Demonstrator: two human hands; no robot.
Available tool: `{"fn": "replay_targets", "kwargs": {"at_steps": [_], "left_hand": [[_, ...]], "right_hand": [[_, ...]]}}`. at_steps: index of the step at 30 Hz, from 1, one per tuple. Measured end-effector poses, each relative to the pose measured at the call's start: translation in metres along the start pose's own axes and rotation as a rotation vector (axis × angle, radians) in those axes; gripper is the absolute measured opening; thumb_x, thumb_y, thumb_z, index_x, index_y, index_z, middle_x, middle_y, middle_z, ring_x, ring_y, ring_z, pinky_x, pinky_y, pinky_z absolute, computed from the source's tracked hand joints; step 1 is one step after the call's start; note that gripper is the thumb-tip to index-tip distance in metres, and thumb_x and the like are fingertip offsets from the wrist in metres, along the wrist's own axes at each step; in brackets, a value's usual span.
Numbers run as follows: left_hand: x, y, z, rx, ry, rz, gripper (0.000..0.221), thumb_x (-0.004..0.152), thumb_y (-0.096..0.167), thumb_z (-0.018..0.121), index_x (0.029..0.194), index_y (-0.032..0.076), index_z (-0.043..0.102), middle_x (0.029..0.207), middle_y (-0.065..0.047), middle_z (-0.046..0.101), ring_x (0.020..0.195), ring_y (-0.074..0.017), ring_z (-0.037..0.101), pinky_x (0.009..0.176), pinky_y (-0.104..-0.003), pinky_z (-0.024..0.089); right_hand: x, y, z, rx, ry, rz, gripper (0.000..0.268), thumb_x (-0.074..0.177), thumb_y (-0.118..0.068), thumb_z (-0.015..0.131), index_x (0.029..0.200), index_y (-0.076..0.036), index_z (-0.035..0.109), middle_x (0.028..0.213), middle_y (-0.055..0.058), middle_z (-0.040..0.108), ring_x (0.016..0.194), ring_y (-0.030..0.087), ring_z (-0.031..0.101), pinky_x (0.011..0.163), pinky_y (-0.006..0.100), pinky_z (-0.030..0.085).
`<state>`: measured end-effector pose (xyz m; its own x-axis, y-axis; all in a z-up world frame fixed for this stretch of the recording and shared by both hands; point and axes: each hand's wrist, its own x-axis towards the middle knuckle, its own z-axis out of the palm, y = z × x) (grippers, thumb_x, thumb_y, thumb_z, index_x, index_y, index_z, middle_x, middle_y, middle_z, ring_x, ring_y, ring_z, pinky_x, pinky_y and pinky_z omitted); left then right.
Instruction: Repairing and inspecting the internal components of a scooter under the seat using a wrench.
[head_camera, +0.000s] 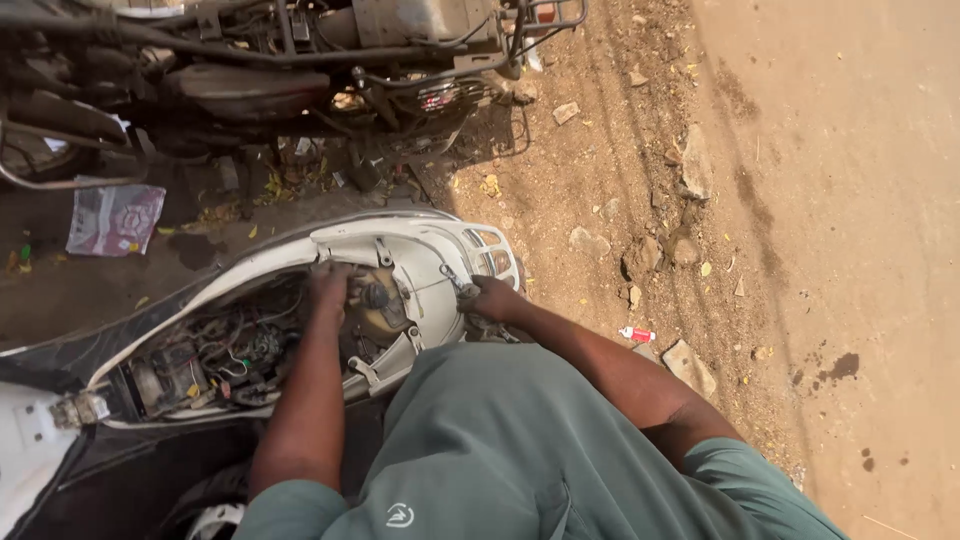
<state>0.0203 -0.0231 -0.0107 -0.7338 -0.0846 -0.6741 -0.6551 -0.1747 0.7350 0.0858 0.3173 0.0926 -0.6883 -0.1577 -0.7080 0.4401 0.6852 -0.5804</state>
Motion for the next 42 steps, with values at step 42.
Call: {"fn": "replay_targets", "kwargs": {"at_steps": [42], "left_hand": [[0.024, 0.002, -0.031, 1.474, 0.292, 0.019, 0.036, 0.098, 0.031, 0.054, 0.116, 0.006, 0.072, 0.109, -0.017, 0.077, 0.099, -0.0348, 0.076, 0.082, -0.047, 0.059]], "right_hand": [[-0.02, -0.029, -0.004, -0.032, 0.023, 0.05, 0.065, 0.073, -0.042, 0.078, 0.119, 0.003, 0.065, 0.115, 0.026, 0.071, 0.111, 0.037, 0.068, 0.095, 0.042, 0.052]]}}
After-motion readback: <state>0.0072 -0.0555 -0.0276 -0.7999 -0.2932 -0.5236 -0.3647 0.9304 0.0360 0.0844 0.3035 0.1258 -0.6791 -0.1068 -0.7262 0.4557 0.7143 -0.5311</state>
